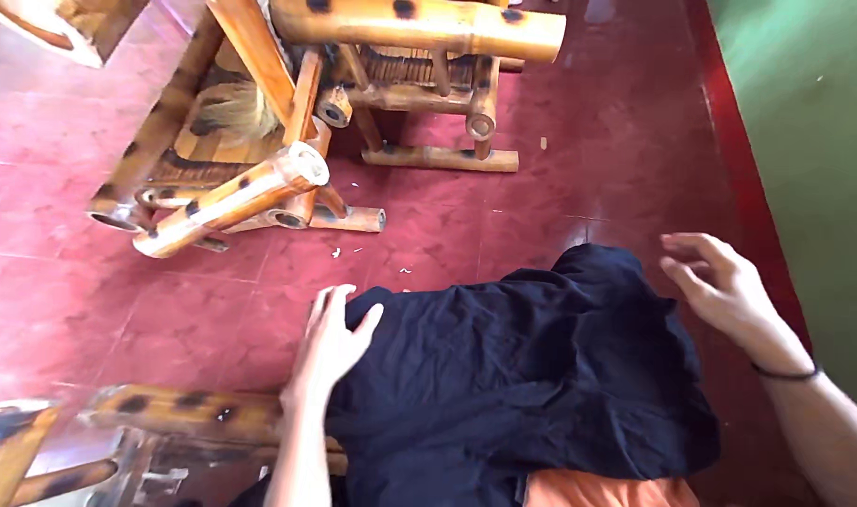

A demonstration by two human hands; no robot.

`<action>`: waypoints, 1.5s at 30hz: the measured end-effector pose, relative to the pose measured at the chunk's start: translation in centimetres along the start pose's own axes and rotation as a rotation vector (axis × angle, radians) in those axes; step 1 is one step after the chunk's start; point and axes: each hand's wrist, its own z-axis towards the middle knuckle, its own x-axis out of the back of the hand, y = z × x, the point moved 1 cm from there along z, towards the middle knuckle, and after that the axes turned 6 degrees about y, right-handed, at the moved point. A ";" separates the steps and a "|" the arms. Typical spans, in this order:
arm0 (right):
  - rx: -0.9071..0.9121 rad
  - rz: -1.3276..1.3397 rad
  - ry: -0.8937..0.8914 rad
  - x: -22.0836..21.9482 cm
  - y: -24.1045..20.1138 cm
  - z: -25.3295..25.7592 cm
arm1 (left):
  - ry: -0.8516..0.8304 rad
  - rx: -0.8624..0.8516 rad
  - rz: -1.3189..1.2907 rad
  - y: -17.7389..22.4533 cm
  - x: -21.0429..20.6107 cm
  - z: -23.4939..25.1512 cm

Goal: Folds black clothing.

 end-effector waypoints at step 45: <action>0.141 -0.316 -1.412 -21.4 2.9 17.7 | -0.804 0.123 0.224 -9.7 1.4 12.2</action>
